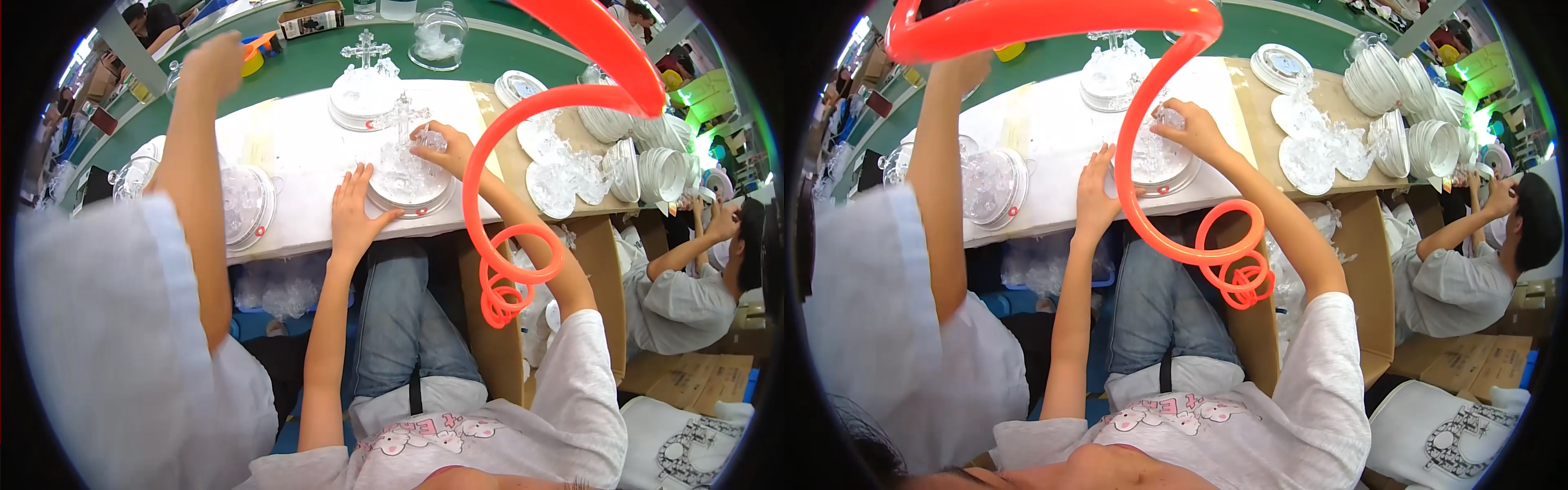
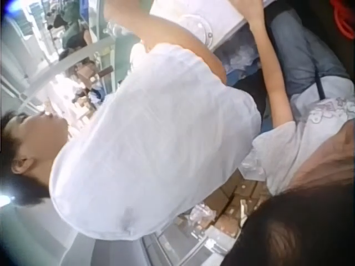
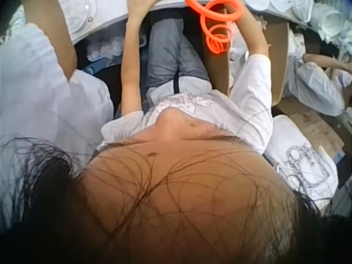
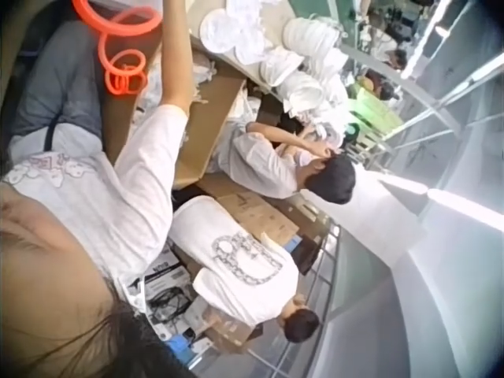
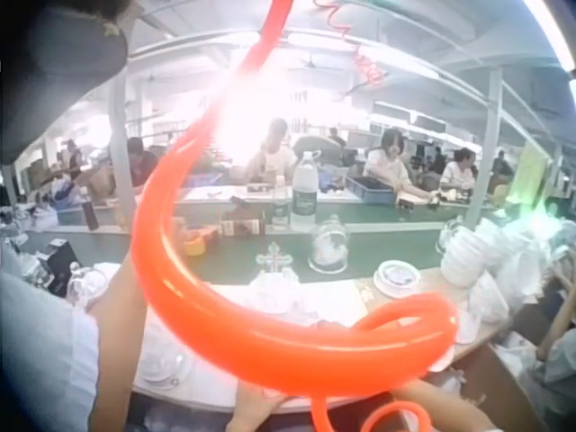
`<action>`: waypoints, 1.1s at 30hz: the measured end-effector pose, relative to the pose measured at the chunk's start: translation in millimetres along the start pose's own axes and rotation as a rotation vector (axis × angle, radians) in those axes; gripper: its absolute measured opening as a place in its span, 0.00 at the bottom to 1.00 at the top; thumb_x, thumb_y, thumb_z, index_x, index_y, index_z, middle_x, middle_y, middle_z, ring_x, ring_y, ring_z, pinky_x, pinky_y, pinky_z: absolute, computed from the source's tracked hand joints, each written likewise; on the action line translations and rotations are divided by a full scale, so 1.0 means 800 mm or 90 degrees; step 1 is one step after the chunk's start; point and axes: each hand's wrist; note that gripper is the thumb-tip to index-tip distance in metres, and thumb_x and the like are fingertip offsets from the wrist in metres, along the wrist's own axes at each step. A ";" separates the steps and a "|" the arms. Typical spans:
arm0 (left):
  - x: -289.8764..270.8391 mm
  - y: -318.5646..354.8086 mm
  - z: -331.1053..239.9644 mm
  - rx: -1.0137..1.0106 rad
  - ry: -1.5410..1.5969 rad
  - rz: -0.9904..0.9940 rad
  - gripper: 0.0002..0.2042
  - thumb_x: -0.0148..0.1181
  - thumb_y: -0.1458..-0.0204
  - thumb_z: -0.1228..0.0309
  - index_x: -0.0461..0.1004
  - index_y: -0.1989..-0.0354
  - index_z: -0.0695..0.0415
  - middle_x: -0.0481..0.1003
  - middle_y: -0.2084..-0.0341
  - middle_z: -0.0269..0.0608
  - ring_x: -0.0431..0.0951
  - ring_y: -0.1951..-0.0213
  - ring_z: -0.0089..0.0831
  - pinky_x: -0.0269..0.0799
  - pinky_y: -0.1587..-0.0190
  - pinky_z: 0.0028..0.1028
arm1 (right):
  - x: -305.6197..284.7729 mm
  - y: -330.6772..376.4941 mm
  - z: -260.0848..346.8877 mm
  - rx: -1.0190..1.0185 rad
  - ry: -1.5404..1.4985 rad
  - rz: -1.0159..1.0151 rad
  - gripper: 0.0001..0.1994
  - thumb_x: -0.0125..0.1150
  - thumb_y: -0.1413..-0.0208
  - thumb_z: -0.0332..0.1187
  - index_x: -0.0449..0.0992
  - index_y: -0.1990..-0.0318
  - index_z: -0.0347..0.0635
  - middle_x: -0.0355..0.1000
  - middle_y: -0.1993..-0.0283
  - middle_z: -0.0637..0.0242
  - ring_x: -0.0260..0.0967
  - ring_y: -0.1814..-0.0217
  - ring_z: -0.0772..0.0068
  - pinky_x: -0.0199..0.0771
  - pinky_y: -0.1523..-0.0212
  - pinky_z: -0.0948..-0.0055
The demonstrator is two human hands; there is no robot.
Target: Assembling decorative glass dome lights by placing internal components on bases and covering them with glass lids on a factory assembly line.
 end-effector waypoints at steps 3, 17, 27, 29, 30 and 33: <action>-0.001 0.000 -0.002 -0.005 -0.005 0.011 0.43 0.68 0.66 0.49 0.58 0.40 0.55 0.59 0.40 0.48 0.53 0.37 0.46 0.46 0.37 0.43 | 0.002 0.003 -0.002 0.002 0.001 -0.005 0.21 0.66 0.56 0.44 0.73 0.59 0.39 0.73 0.63 0.51 0.69 0.60 0.52 0.68 0.57 0.64; -0.002 -0.006 0.002 0.049 -0.055 0.017 0.42 0.68 0.66 0.50 0.60 0.42 0.59 0.55 0.39 0.51 0.55 0.39 0.53 0.54 0.41 0.43 | -0.009 0.027 0.018 0.128 -0.062 0.070 0.35 0.63 0.53 0.51 0.59 0.41 0.41 0.59 0.43 0.44 0.56 0.39 0.52 0.57 0.42 0.62; -0.009 -0.005 -0.002 -0.005 -0.041 0.085 0.45 0.67 0.64 0.49 0.54 0.39 0.59 0.56 0.39 0.50 0.56 0.39 0.50 0.49 0.40 0.50 | -0.021 0.051 0.004 0.072 -0.067 0.147 0.45 0.69 0.61 0.48 0.54 0.39 0.32 0.54 0.39 0.44 0.51 0.35 0.51 0.51 0.36 0.63; -0.008 -0.006 -0.003 -0.002 -0.068 0.078 0.45 0.67 0.64 0.49 0.55 0.39 0.59 0.56 0.39 0.49 0.57 0.39 0.46 0.48 0.40 0.49 | -0.022 0.050 0.000 0.045 -0.069 0.142 0.45 0.69 0.61 0.48 0.54 0.39 0.31 0.54 0.39 0.44 0.51 0.35 0.52 0.51 0.37 0.64; -0.007 -0.006 -0.001 -0.012 -0.073 0.081 0.44 0.67 0.65 0.50 0.56 0.40 0.59 0.56 0.39 0.49 0.58 0.39 0.42 0.47 0.39 0.48 | -0.019 0.052 0.002 0.038 -0.066 0.125 0.44 0.69 0.60 0.47 0.54 0.39 0.33 0.55 0.40 0.45 0.52 0.36 0.52 0.52 0.37 0.65; -0.006 -0.009 0.003 -0.008 -0.040 0.082 0.43 0.68 0.65 0.51 0.57 0.40 0.59 0.56 0.39 0.49 0.58 0.39 0.40 0.47 0.39 0.48 | -0.020 0.056 0.004 0.078 -0.129 0.126 0.44 0.69 0.59 0.47 0.53 0.38 0.35 0.54 0.39 0.45 0.52 0.36 0.52 0.52 0.37 0.65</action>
Point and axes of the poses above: each hand's wrist, its own y-axis away from the middle knuckle, its own x-axis out of the palm, z = x × y
